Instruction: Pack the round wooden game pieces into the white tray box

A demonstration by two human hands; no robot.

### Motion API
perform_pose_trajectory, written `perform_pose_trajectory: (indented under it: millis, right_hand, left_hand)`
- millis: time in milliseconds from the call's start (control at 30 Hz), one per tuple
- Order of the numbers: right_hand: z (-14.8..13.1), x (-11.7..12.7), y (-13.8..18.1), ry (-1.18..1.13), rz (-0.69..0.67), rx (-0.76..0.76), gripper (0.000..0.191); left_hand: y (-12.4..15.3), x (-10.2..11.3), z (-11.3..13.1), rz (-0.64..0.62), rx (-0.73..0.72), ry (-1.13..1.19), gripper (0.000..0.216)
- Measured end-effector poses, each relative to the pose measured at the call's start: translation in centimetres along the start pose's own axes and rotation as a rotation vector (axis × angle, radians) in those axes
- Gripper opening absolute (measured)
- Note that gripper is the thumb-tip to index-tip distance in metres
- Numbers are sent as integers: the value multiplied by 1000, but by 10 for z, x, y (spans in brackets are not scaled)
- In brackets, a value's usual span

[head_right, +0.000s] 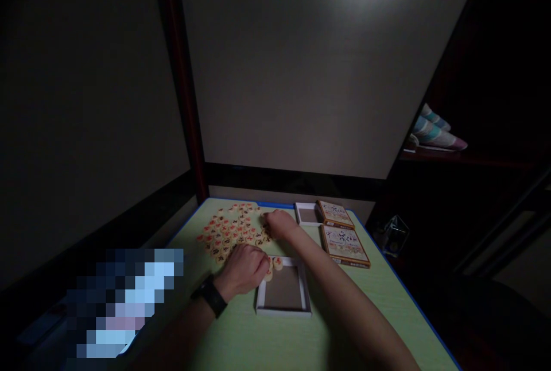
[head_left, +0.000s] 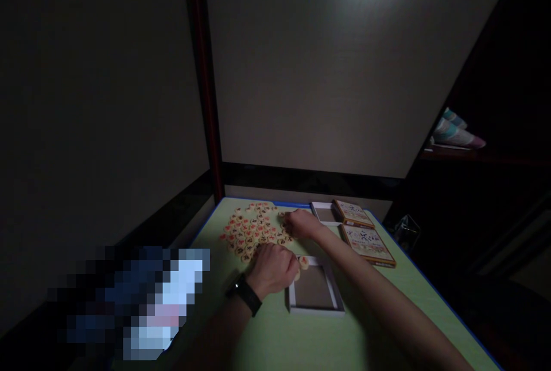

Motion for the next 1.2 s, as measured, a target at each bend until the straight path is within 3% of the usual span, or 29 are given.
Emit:
perform_pose_trajectory:
  millis: [200, 433, 600, 733, 900, 967, 1033, 1100, 1200]
  right_hand:
    - [1, 6, -7, -9, 61, 66, 33]
    - [-6, 2, -21, -6, -4, 166, 24]
    - [-7, -5, -22, -21, 23, 189, 22]
    - [-7, -5, -15, -62, 99, 183, 24]
    - [-6, 7, 12, -137, 236, 167, 27]
    - [-7, 12, 29, -176, 314, 167, 27]
    - [-12, 15, 47, -256, 435, 183, 26]
    - [-19, 15, 65, -356, 554, 209, 26]
    - [-31, 10, 85, -439, 637, 197, 29]
  left_hand:
    - [0, -1, -1, -3, 2, 2, 40]
    - [0, 0, -2, 17, 13, 16, 39]
    - [0, -1, -3, 10, 25, 27, 38]
    - [-6, -2, -8, 96, 101, 141, 35]
    - [-20, -4, -27, 279, 296, 552, 31]
    - [-24, -6, -33, 266, 389, 852, 24]
    - [-27, -9, -33, 156, 408, 1210, 25]
    - [-27, -12, -26, -16, 335, 1508, 38]
    - [-22, -13, -11, -213, 214, 1677, 50]
Point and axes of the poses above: each hand's wrist, its own y-axis away from the middle knuckle, its own x-axis out of the back of the hand, z = x × y, the point moved 3 cm from there along -y, towards the middle knuckle, and after that the axes turned 14 degrees about x, right-handed, at the moved point
